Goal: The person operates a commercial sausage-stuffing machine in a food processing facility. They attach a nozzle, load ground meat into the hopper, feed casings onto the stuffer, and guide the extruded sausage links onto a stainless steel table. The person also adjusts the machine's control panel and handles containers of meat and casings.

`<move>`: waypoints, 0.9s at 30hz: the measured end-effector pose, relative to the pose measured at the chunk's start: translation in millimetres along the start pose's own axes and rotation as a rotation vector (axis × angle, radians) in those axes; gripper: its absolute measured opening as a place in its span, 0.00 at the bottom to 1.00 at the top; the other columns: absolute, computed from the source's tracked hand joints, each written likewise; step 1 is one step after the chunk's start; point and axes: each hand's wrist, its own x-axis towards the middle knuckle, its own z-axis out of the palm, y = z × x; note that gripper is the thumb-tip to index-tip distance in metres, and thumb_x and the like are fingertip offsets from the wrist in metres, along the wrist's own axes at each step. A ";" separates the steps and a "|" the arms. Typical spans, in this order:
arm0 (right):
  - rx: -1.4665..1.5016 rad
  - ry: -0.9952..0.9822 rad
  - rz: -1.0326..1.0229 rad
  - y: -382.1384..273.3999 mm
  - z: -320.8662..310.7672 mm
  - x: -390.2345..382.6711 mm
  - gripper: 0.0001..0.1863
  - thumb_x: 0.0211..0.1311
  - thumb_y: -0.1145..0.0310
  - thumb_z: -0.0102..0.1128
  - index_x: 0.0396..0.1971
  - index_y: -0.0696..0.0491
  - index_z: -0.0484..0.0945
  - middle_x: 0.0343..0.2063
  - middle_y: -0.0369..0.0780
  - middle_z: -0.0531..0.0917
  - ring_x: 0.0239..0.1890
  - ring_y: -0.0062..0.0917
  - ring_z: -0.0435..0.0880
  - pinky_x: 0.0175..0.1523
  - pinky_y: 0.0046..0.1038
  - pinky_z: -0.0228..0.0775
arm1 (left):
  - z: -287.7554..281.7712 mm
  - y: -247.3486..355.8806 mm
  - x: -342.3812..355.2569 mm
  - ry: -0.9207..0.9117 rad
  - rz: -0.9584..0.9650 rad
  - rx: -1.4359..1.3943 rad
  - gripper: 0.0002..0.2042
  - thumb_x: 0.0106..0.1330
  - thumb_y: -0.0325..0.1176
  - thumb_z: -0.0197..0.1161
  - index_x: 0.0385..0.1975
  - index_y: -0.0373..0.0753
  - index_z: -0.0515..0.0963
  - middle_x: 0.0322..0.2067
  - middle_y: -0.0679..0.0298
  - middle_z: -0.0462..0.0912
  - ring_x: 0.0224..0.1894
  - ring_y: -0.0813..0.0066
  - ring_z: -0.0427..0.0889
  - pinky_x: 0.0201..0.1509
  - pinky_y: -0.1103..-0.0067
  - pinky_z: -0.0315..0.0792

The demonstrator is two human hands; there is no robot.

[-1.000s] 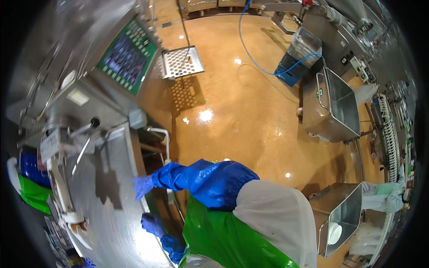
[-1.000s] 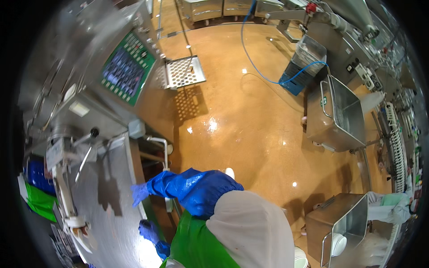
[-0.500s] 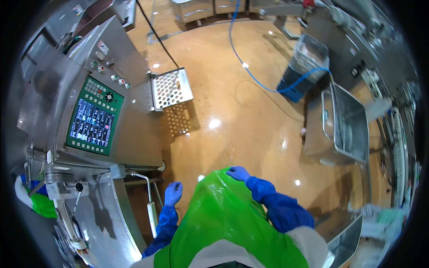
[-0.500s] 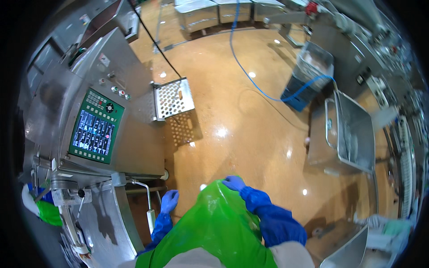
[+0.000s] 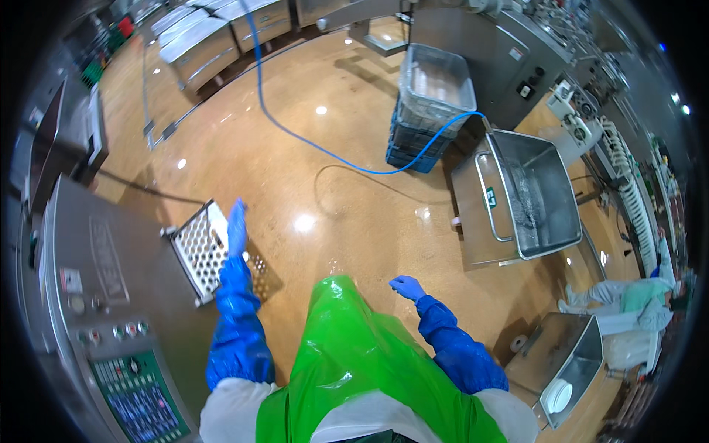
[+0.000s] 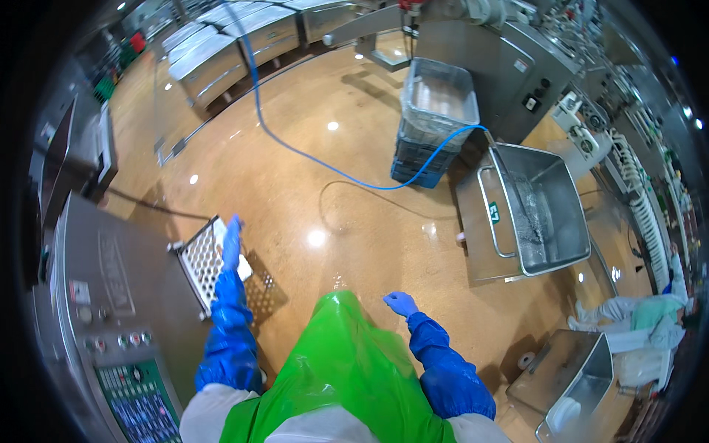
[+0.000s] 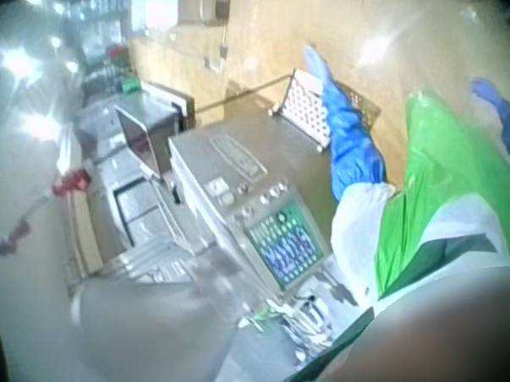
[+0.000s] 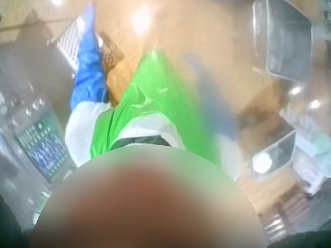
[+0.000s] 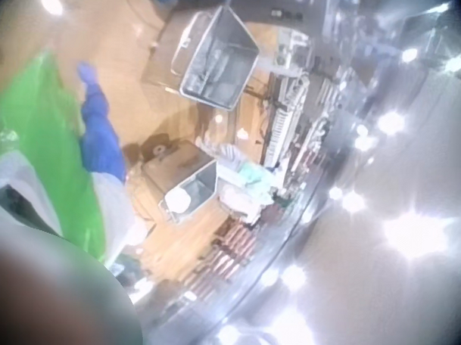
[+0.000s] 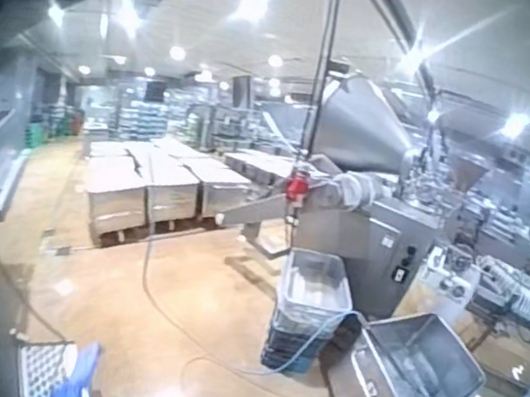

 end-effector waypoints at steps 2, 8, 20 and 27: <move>0.240 0.117 0.066 9.9 -29.8 0.0 0.20 0.64 0.55 0.58 0.42 0.58 0.82 0.33 0.42 0.86 0.35 0.25 0.85 0.42 0.27 0.76 | 36.6 8.9 122.4 0.032 0.090 -0.044 0.26 0.71 0.52 0.47 0.60 0.39 0.67 0.56 0.60 0.69 0.60 0.71 0.64 0.64 0.68 0.55; 0.637 0.215 0.024 -49.3 -76.4 36.1 0.17 0.65 0.60 0.58 0.42 0.59 0.82 0.36 0.41 0.86 0.37 0.24 0.85 0.44 0.27 0.77 | -15.0 0.9 457.3 0.033 0.158 -0.271 0.35 0.71 0.62 0.38 0.71 0.44 0.56 0.72 0.63 0.54 0.74 0.67 0.48 0.75 0.60 0.37; 0.312 0.763 -0.622 -300.5 -230.1 242.1 0.39 0.52 0.55 0.71 0.62 0.54 0.67 0.57 0.51 0.72 0.58 0.42 0.73 0.62 0.39 0.62 | 327.4 206.1 293.9 -1.431 -0.103 -0.107 0.26 0.75 0.45 0.45 0.68 0.38 0.60 0.64 0.59 0.68 0.64 0.66 0.68 0.67 0.68 0.61; 0.616 0.814 -0.249 -311.6 -281.6 303.2 0.10 0.66 0.58 0.55 0.37 0.48 0.78 0.23 0.49 0.81 0.26 0.49 0.80 0.31 0.44 0.71 | 561.8 177.0 399.6 -0.982 0.740 0.379 0.28 0.60 0.39 0.64 0.62 0.41 0.70 0.55 0.52 0.77 0.58 0.55 0.76 0.61 0.63 0.68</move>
